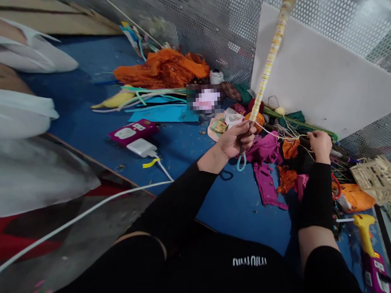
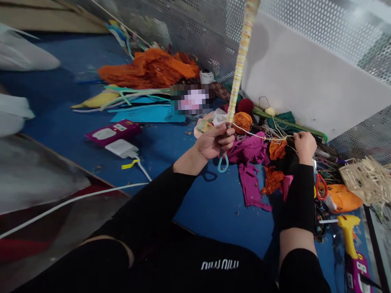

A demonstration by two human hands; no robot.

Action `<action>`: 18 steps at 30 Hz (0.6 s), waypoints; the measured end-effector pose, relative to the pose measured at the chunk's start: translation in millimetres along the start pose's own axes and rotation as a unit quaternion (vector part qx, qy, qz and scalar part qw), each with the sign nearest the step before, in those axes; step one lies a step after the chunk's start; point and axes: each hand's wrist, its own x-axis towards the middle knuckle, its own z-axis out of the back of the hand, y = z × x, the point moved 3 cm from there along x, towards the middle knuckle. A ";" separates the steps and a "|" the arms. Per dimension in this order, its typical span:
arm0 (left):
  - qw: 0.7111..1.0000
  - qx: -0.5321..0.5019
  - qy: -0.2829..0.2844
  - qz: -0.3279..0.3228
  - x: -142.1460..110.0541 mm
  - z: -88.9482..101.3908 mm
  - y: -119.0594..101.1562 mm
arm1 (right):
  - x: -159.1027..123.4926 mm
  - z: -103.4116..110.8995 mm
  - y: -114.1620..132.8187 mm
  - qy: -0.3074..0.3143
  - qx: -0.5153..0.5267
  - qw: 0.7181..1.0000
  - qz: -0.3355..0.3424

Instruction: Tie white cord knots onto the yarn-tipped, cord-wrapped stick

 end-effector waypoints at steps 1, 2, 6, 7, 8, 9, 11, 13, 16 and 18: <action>1.000 0.012 0.007 -0.007 -0.1 -5.1 -2.3 | 1.2 1.6 -4.2 -0.009 0.004 1.000 -0.015; 0.999 0.025 0.016 -0.014 0.1 -10.4 -4.3 | 2.3 3.0 -8.6 -0.018 0.008 0.999 -0.031; 0.997 0.046 0.049 -0.024 5.4 -30.1 -9.5 | 4.0 9.1 -28.2 -0.050 0.024 0.995 -0.088; 0.997 0.040 0.055 -0.023 7.6 -34.5 -10.5 | 3.6 11.4 -33.8 -0.061 0.024 0.993 -0.102; 0.998 0.034 0.058 -0.021 10.0 -38.7 -11.5 | 2.9 14.3 -39.8 -0.072 0.022 0.990 -0.117; 0.998 0.028 0.059 -0.020 12.5 -42.8 -12.8 | 2.2 17.6 -46.0 -0.082 0.018 0.988 -0.131; 0.998 0.025 0.049 -0.022 17.4 -50.8 -16.1 | 0.5 26.7 -58.3 -0.128 0.008 0.978 -0.163; 0.998 0.039 0.037 -0.027 21.7 -58.2 -19.5 | -1.1 37.1 -65.3 -0.204 0.021 0.963 -0.176; 0.996 0.082 0.027 -0.029 26.4 -66.8 -20.3 | -5.1 44.4 -51.5 -0.292 0.155 0.939 -0.089; 0.992 0.118 0.011 -0.031 28.1 -69.4 -16.2 | -11.7 39.5 -21.6 -0.270 0.308 0.912 0.038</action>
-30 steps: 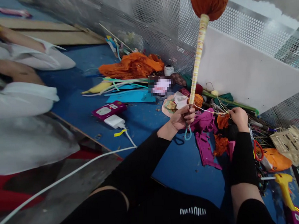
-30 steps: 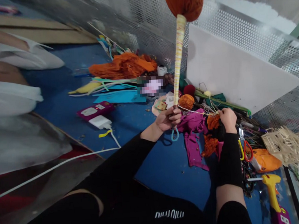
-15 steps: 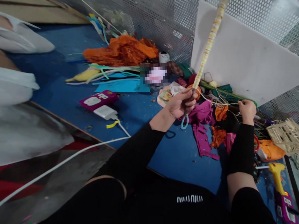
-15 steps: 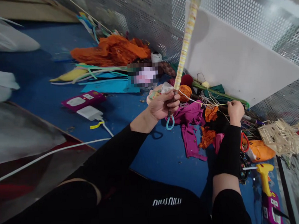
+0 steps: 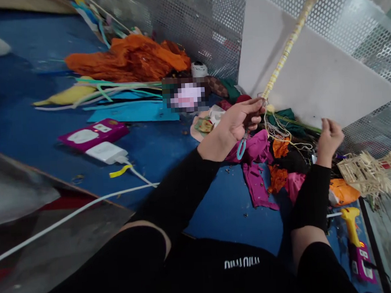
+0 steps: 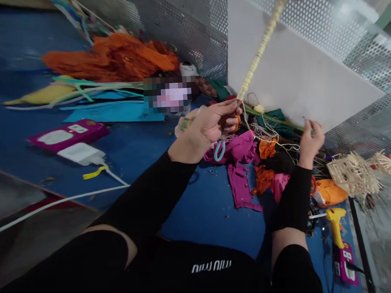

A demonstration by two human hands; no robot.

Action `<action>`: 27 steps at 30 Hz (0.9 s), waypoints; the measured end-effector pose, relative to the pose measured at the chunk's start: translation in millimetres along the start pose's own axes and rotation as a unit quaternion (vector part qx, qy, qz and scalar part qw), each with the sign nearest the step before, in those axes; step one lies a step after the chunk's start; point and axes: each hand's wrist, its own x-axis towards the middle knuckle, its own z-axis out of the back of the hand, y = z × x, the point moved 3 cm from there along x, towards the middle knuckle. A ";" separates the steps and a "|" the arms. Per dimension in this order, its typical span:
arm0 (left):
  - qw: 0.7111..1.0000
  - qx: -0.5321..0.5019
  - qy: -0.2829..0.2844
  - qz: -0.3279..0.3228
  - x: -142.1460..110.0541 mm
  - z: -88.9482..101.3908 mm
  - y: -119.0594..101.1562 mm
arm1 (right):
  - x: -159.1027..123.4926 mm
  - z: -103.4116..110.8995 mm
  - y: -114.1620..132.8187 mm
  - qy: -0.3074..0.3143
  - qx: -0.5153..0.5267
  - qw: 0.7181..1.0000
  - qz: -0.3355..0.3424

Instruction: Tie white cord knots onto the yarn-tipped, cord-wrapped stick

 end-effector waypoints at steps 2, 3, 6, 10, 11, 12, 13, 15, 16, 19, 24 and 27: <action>0.999 0.044 -0.026 -0.006 0.1 -2.1 6.2 | -20.1 -25.9 29.1 0.100 0.188 0.976 0.040; 0.997 0.069 -0.037 -0.016 -0.3 -3.1 9.4 | -32.2 -39.6 43.9 0.157 0.249 0.955 0.049; 0.987 0.138 -0.045 -0.063 -1.3 -6.8 16.2 | -64.4 -68.2 78.3 0.270 0.368 0.889 0.045; 0.967 0.202 -0.045 -0.146 1.7 -6.2 17.3 | -78.9 -66.5 93.8 0.308 0.347 0.886 0.021; 0.961 0.218 -0.048 -0.161 3.4 -4.7 17.0 | -78.0 -60.5 95.0 0.296 0.323 0.899 0.025; 0.955 0.235 -0.049 -0.173 5.5 -3.0 16.8 | -76.5 -53.5 96.5 0.277 0.300 0.912 0.036; 0.949 0.250 -0.051 -0.183 7.7 -1.1 16.7 | -75.0 -46.4 98.7 0.251 0.282 0.924 0.053; 0.935 0.279 -0.057 -0.209 12.6 2.7 16.6 | -74.2 -34.5 104.8 0.193 0.250 0.943 0.103; 0.927 0.295 -0.060 -0.224 15.0 4.4 16.8 | -75.5 -30.7 108.6 0.171 0.230 0.949 0.134; 0.900 0.349 -0.071 -0.253 21.3 8.6 19.5 | -83.4 -26.3 119.4 0.138 0.165 0.949 0.231; 0.878 0.409 -0.052 -0.243 22.5 9.1 26.0 | -90.9 -19.6 128.3 0.115 0.147 0.934 0.305; 0.857 0.450 -0.038 -0.247 18.3 5.7 27.0 | -88.7 -16.0 127.6 0.117 0.154 0.936 0.293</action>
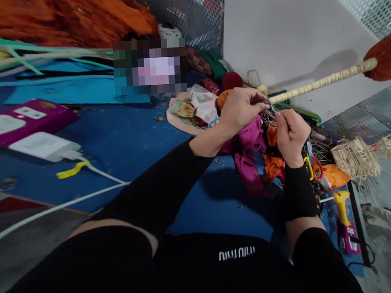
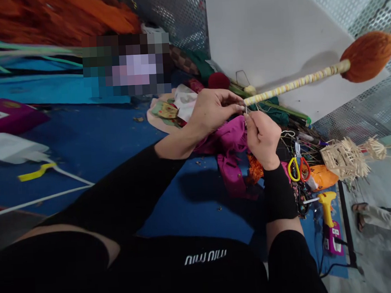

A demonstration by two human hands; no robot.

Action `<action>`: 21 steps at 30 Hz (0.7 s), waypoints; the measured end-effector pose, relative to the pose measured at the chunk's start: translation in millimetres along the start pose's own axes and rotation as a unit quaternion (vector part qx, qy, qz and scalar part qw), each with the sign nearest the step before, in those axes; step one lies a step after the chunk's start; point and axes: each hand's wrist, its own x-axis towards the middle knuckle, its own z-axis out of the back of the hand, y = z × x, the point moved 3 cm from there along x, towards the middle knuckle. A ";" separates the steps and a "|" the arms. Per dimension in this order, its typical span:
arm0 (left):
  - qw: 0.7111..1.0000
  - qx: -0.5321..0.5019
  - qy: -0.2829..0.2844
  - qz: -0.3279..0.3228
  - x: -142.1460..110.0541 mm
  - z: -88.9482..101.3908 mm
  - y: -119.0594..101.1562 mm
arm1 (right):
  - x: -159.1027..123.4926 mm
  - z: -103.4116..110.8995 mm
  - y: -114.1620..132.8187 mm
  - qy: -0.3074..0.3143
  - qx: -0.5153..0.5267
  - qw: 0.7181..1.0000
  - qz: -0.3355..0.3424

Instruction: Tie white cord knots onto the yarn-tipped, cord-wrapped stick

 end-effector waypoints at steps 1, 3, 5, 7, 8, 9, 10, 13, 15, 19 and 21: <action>1.000 0.022 0.006 -0.006 -1.4 -0.7 -1.5 | 0.4 1.4 -1.9 -0.004 0.002 1.000 -0.009; 0.997 0.074 0.018 -0.014 -5.0 -2.7 -4.6 | 1.3 4.5 -8.1 -0.014 0.003 0.999 -0.033; 0.991 0.128 0.034 -0.024 -9.7 -5.7 -7.9 | 2.4 7.5 -16.7 -0.012 0.004 0.998 -0.068; 0.982 0.180 0.046 -0.033 -15.0 -8.8 -11.3 | 3.8 9.9 -25.7 0.010 0.003 0.994 -0.110; 0.977 0.202 0.052 -0.040 -17.6 -10.2 -12.8 | 4.4 10.8 -29.7 0.024 0.002 0.991 -0.129; 0.973 0.219 0.056 -0.048 -20.1 -11.5 -14.1 | 5.0 11.4 -33.3 0.040 0.000 0.989 -0.146; 0.969 0.234 0.061 -0.058 -22.2 -12.6 -15.1 | 5.3 11.7 -36.4 0.055 -0.004 0.986 -0.159; 0.954 0.270 0.080 -0.104 -26.5 -15.9 -16.1 | 5.9 10.8 -43.4 0.086 -0.030 0.980 -0.177; 0.944 0.288 0.097 -0.130 -27.9 -17.7 -15.1 | 6.2 9.3 -46.7 0.099 -0.055 0.977 -0.182; 0.931 0.314 0.108 -0.151 -29.1 -18.6 -14.1 | 7.7 8.3 -49.7 0.119 -0.130 0.968 -0.178; 0.920 0.335 0.116 -0.168 -30.0 -19.2 -15.5 | 8.2 8.9 -49.7 0.119 -0.167 0.964 -0.168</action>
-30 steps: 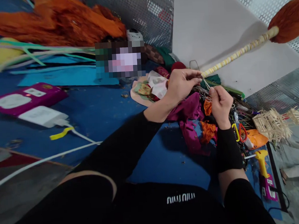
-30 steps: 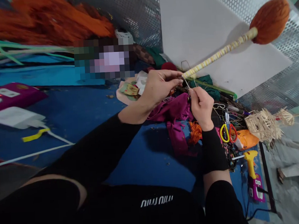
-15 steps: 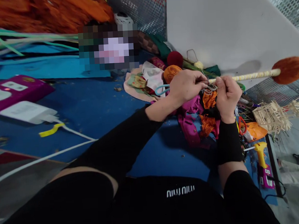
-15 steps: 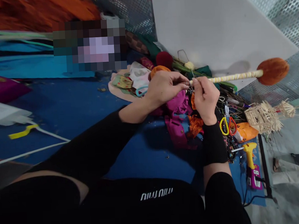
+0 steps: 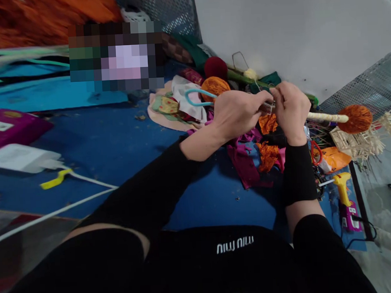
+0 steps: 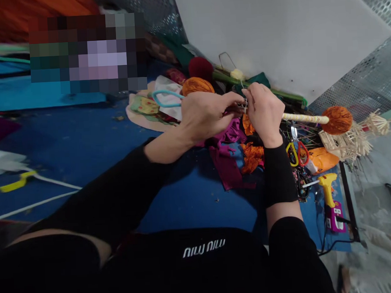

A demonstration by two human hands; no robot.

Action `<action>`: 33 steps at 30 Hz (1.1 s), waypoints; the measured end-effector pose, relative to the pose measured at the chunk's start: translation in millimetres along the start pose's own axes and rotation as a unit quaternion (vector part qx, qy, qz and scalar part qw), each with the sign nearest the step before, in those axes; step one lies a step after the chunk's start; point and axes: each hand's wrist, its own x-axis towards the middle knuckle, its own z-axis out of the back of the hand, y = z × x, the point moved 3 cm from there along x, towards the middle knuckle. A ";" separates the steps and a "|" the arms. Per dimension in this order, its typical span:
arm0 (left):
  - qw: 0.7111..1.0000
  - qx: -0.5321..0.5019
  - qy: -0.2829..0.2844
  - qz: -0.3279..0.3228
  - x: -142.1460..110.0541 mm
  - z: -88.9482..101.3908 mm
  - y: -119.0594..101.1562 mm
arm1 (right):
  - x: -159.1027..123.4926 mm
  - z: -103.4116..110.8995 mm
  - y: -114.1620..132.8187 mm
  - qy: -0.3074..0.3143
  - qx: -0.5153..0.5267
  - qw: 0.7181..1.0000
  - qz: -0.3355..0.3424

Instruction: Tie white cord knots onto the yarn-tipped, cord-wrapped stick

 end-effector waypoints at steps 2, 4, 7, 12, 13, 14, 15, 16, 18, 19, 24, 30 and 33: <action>0.999 0.023 0.016 -0.029 -0.1 0.3 -2.9 | -0.1 -0.5 0.2 -0.007 -0.007 1.000 0.007; 0.996 0.053 0.034 -0.056 0.4 0.8 -5.6 | -0.3 -2.8 0.9 -0.010 0.015 1.000 0.013; 0.992 0.095 0.057 -0.062 2.7 3.4 -5.4 | 0.0 -5.5 2.7 -0.009 0.053 0.998 0.016; 0.998 0.044 0.025 -0.021 7.9 18.1 13.6 | 0.3 24.9 -10.9 -0.056 0.110 0.992 -0.017; 1.000 0.025 0.007 -0.012 8.8 22.9 19.7 | -1.0 36.6 -19.1 -0.059 0.114 0.991 -0.032; 1.000 0.010 -0.014 -0.002 9.4 28.1 26.2 | -3.1 49.2 -29.3 -0.057 0.115 0.991 -0.049; 0.999 0.002 -0.032 0.009 10.0 33.4 32.7 | -6.0 61.3 -41.3 -0.046 0.115 0.990 -0.068; 0.998 0.005 -0.050 0.024 10.4 39.0 39.2 | -9.6 72.8 -54.7 -0.035 0.121 0.988 -0.087; 0.996 0.028 -0.071 0.055 10.7 49.7 51.3 | -18.2 90.9 -84.3 -0.020 0.169 0.976 -0.134; 0.994 0.040 -0.078 0.070 10.6 54.7 56.8 | -22.3 97.8 -99.2 -0.039 0.194 0.968 -0.156; 0.995 0.006 -0.070 0.076 6.9 74.9 77.5 | -31.2 105.5 -155.0 -0.218 0.278 0.915 -0.193; 0.989 -0.100 0.001 0.112 -1.3 92.2 83.5 | -18.9 88.5 -182.6 -0.241 0.253 0.929 -0.119; 0.970 -0.194 0.024 0.145 0.9 88.8 77.0 | -14.3 74.5 -185.5 -0.132 0.232 0.961 -0.065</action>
